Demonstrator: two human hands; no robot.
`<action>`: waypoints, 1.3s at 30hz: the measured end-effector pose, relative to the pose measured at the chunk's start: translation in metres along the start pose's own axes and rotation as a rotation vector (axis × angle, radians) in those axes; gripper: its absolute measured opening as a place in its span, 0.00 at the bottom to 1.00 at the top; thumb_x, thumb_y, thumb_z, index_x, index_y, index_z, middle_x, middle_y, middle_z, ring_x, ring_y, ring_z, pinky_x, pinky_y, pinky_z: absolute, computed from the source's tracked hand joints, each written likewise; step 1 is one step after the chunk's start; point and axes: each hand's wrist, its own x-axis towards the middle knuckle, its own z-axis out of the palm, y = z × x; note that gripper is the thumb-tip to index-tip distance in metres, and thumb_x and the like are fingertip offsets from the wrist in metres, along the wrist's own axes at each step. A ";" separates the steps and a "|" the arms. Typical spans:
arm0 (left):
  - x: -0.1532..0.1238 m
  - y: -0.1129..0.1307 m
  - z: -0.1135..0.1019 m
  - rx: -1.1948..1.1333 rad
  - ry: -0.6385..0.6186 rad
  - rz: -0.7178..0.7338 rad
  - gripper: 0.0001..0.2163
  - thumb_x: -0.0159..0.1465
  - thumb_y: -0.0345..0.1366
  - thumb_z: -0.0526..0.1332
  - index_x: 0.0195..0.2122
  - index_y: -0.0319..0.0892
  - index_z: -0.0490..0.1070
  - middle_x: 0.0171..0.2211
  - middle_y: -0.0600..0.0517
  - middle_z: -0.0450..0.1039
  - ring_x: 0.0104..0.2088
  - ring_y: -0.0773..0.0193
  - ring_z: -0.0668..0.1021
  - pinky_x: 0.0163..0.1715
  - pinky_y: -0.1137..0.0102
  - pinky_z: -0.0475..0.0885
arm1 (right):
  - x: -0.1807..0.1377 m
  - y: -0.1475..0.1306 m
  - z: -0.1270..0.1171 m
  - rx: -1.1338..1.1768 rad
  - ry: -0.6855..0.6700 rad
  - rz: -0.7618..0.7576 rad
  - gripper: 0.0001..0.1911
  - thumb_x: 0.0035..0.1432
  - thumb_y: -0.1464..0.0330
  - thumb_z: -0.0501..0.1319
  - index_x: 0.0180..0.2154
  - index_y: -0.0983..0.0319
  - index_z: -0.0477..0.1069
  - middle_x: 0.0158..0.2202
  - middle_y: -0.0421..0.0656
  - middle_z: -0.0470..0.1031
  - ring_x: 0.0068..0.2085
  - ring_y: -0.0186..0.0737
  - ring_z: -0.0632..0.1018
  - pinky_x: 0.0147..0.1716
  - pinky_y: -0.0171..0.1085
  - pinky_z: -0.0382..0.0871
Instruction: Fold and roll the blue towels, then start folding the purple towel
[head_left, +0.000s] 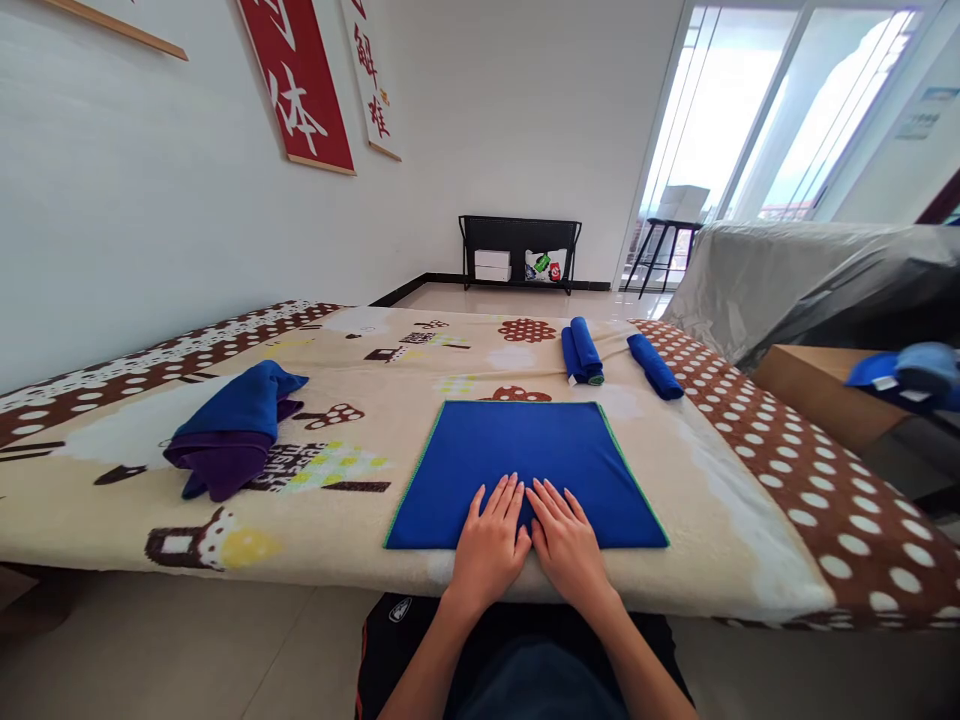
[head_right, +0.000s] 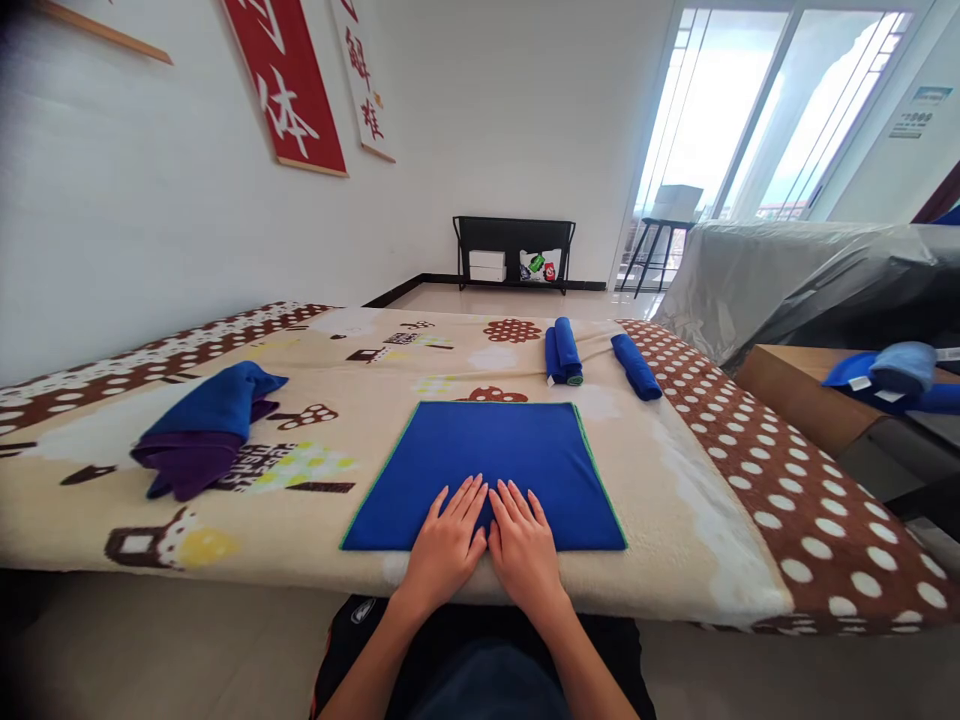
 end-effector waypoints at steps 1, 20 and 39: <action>0.000 0.001 -0.001 0.001 0.000 -0.002 0.27 0.66 0.35 0.53 0.67 0.41 0.60 0.69 0.48 0.57 0.68 0.56 0.62 0.67 0.54 0.57 | 0.000 0.000 0.000 -0.007 0.006 0.009 0.26 0.68 0.70 0.50 0.65 0.57 0.63 0.66 0.41 0.62 0.67 0.43 0.64 0.67 0.49 0.55; -0.013 -0.053 -0.043 0.071 0.069 -0.207 0.29 0.63 0.27 0.48 0.67 0.42 0.60 0.70 0.50 0.54 0.69 0.60 0.59 0.68 0.56 0.52 | 0.004 0.059 -0.038 -0.141 -0.019 0.177 0.26 0.66 0.68 0.47 0.62 0.64 0.66 0.66 0.47 0.63 0.69 0.44 0.60 0.67 0.49 0.53; 0.008 -0.117 -0.051 0.131 -0.233 -0.263 0.23 0.70 0.37 0.49 0.65 0.46 0.64 0.67 0.48 0.60 0.68 0.57 0.62 0.68 0.49 0.48 | 0.018 0.155 -0.058 -0.308 -0.352 0.318 0.28 0.69 0.56 0.48 0.64 0.61 0.64 0.69 0.50 0.55 0.71 0.49 0.55 0.67 0.53 0.50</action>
